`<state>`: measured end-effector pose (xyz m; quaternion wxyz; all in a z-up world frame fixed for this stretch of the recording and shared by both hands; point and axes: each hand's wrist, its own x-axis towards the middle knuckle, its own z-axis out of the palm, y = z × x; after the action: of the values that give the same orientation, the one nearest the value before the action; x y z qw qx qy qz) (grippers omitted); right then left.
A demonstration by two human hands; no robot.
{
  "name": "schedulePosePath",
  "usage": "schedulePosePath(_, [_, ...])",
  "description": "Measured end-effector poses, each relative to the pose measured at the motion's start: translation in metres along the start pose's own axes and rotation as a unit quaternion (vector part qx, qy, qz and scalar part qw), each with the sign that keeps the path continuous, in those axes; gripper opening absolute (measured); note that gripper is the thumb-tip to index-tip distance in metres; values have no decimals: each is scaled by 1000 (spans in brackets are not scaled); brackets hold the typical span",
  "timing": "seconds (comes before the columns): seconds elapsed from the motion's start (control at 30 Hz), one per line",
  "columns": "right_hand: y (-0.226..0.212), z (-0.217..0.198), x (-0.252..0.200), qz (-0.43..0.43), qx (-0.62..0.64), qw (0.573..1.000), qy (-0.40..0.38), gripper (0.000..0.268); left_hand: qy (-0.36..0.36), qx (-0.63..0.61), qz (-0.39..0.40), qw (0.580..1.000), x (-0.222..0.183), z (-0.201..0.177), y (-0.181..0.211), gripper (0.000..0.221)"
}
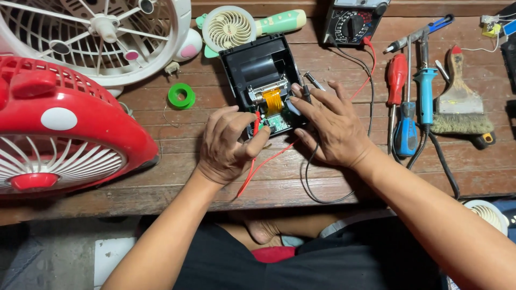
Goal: Using a digital multimeter to test electrical continuity and voltage points on a circuit board within a disassembled thermal printer.
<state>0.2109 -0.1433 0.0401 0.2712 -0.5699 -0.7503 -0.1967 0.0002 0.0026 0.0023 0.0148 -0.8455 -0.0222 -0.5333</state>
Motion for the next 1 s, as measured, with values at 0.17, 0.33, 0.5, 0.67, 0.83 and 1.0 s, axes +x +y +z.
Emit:
schedulePosePath(0.17, [0, 0, 0, -6, 2, 1000, 1, 51, -1, 9, 1, 1000, 3, 0, -1, 15])
schedulePosePath(0.33, [1, 1, -2, 2, -4, 1000, 0, 51, -8, 5, 4, 1000, 3, 0, -1, 14])
schedulePosePath(0.5, [2, 2, -4, 4, -6, 1000, -2, 51, -18, 1, 2, 1000, 2, 0, -2, 16])
schedulePosePath(0.67, [3, 4, -7, 14, 5, 1000, -7, 50, -13, 5, 7, 1000, 2, 0, -2, 21])
schedulePosePath(0.83, [5, 8, -13, 26, 9, 1000, -6, 51, -4, 4, 4, 1000, -1, 2, -1, 22])
schedulePosePath(1.0, [5, 9, -13, 23, 10, 999, 22, 51, 15, 4, 23, 1000, 3, 1, 1, 15])
